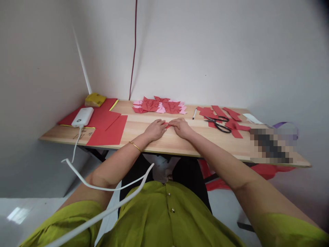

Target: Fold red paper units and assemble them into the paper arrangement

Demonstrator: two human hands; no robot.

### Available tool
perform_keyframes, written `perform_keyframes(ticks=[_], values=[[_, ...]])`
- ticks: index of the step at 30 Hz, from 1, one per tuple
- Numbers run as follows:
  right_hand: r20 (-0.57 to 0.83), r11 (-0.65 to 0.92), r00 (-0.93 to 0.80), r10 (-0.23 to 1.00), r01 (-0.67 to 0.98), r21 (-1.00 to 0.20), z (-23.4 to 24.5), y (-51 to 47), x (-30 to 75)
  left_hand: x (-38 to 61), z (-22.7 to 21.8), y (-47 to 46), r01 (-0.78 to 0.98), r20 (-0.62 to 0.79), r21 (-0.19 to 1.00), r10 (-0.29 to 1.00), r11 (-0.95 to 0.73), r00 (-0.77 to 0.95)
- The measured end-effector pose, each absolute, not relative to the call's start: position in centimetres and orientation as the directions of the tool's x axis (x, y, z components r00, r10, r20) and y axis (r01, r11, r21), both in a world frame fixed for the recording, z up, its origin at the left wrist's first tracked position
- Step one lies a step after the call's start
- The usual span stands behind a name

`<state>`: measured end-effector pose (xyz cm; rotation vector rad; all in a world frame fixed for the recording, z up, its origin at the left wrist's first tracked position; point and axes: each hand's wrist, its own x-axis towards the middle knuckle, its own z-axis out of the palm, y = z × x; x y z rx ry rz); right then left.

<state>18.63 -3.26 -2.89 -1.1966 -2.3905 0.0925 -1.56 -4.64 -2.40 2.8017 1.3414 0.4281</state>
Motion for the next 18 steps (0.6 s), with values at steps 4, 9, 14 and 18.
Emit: perform_keyframes(ticks=[4, 9, 14, 18], values=[[0.361, 0.681, -0.597, 0.716, 0.710, -0.178, -2.5, -4.3, 18.4, -1.8, -1.1, -6.3, 0.778, 0.067, 0.131, 0.788, -0.615, 0.612], [0.266, 0.640, -0.590, 0.762, 0.750, -0.167, -1.9, -7.8, 18.3, -2.5, 0.0, -9.8, 0.778, -0.073, 0.120, 0.776, -0.617, 0.627], [0.131, 0.542, -0.529, 0.838, 0.834, -0.103, -1.0, -11.5, 17.8, -2.9, -0.3, -12.0, 0.783, -0.044, 0.103, 0.784, -0.613, 0.619], [0.048, 0.487, -0.485, 0.873, 0.865, -0.121, -0.7, -12.1, 17.4, -2.6, -0.3, -11.8, 0.803, -0.062, 0.111, 0.802, -0.586, 0.594]])
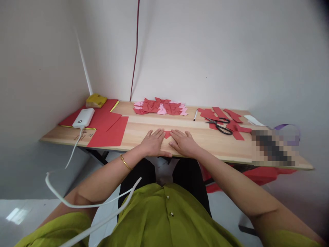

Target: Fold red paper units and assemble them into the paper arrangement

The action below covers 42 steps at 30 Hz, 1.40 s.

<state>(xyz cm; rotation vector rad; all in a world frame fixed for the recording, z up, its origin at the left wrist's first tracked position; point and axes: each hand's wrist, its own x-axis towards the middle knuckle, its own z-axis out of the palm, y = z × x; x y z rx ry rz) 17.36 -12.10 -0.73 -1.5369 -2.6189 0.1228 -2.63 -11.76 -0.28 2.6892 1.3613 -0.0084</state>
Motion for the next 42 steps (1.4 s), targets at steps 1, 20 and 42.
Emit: perform_keyframes(ticks=[1, 20, 42], values=[[0.039, 0.476, -0.475, 0.879, 0.870, -0.128, -0.8, -11.8, 17.3, -2.5, -0.2, -11.4, 0.808, -0.076, 0.114, 0.806, -0.578, 0.587], [0.146, 0.311, -0.277, 0.950, 0.888, -0.339, -0.9, -2.2, 15.7, -3.3, -1.3, -5.6, 0.800, 0.176, 0.306, 0.857, -0.516, 0.485], [0.243, 0.261, -0.130, 0.961, 0.140, -0.955, -1.5, -2.0, 15.1, -1.0, -2.4, -1.5, -0.062, 0.187, 0.978, 0.971, -0.198, -0.149]])
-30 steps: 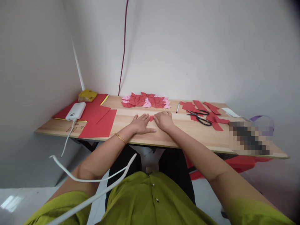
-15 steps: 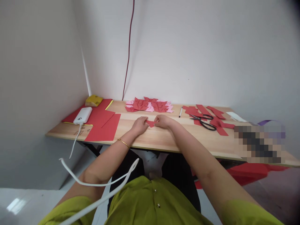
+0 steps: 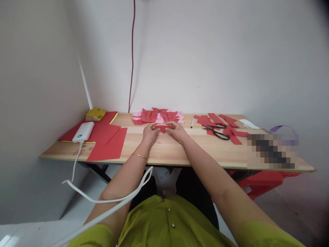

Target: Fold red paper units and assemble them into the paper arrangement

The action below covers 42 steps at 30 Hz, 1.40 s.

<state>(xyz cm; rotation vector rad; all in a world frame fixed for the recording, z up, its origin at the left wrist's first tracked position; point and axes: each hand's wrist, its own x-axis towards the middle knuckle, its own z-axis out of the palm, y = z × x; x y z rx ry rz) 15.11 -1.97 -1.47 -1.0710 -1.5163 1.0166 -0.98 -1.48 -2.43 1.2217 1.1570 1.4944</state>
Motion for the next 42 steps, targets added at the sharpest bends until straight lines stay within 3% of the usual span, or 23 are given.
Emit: perform_keyframes(ticks=[10, 31, 42], values=[[0.300, 0.307, -0.147, 0.943, 0.027, -0.951, -1.6, -2.2, 15.4, -2.1, -2.1, -2.7, -0.234, 0.192, 0.953, 0.981, -0.190, -0.013], [0.313, 0.318, -0.130, 0.941, 0.019, -0.948, -1.0, -2.5, 15.3, -2.4, -2.2, -2.6, -0.252, 0.192, 0.950, 0.981, -0.183, 0.010], [0.253, 0.253, -0.132, 0.958, -0.022, -0.967, -1.6, -2.2, 15.4, -2.4, -2.6, -2.0, -0.369, 0.217, 0.903, 0.975, -0.221, -0.053]])
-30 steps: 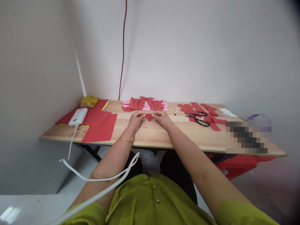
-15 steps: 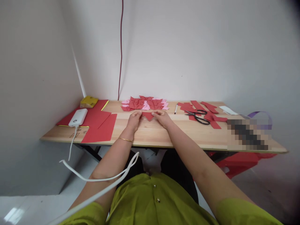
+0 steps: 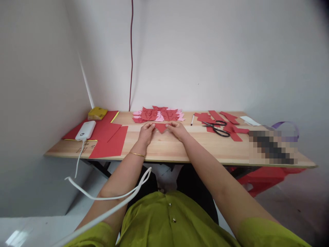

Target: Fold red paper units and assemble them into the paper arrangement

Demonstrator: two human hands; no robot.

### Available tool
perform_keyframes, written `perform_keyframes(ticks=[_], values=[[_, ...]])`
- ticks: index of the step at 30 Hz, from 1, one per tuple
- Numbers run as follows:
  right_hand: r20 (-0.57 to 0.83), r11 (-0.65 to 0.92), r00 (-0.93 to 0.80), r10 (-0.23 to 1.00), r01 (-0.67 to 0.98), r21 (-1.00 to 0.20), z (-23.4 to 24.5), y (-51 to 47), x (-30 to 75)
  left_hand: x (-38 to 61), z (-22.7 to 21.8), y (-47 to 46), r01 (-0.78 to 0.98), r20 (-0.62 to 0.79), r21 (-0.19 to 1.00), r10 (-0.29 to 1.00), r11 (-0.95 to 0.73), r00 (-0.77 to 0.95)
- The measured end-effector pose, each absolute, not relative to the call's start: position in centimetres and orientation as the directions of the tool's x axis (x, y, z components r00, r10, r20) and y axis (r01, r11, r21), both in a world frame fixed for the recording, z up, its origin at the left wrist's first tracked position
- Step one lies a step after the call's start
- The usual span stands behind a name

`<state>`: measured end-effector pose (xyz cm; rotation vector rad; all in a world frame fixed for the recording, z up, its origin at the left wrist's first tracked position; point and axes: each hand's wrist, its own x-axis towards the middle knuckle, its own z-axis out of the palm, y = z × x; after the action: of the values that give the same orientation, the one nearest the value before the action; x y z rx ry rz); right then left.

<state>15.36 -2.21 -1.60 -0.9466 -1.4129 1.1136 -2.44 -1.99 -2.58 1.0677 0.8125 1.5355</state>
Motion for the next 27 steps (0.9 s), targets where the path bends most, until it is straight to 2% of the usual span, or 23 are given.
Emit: perform_keyframes(ticks=[11, 14, 19, 27], values=[[0.303, 0.307, -0.110, 0.947, 0.022, -0.951, -1.4, -2.3, 15.5, -2.5, -2.4, -2.0, -0.423, 0.208, 0.876, 0.973, -0.229, -0.097], [0.303, 0.306, -0.104, 0.947, 0.011, -0.952, -1.4, -2.3, 15.5, -2.4, -2.3, -2.5, -0.341, 0.223, 0.915, 0.975, -0.217, -0.022], [0.326, 0.326, -0.106, 0.939, -0.023, -0.945, -1.0, -2.5, 15.4, -2.2, -2.5, -2.9, -0.063, 0.250, 0.968, 0.962, -0.244, 0.111], [0.350, 0.354, -0.152, 0.924, -0.002, -0.935, -0.7, -3.1, 15.1, -2.2, -2.8, -2.7, -0.002, 0.225, 0.974, 0.970, -0.226, 0.090]])
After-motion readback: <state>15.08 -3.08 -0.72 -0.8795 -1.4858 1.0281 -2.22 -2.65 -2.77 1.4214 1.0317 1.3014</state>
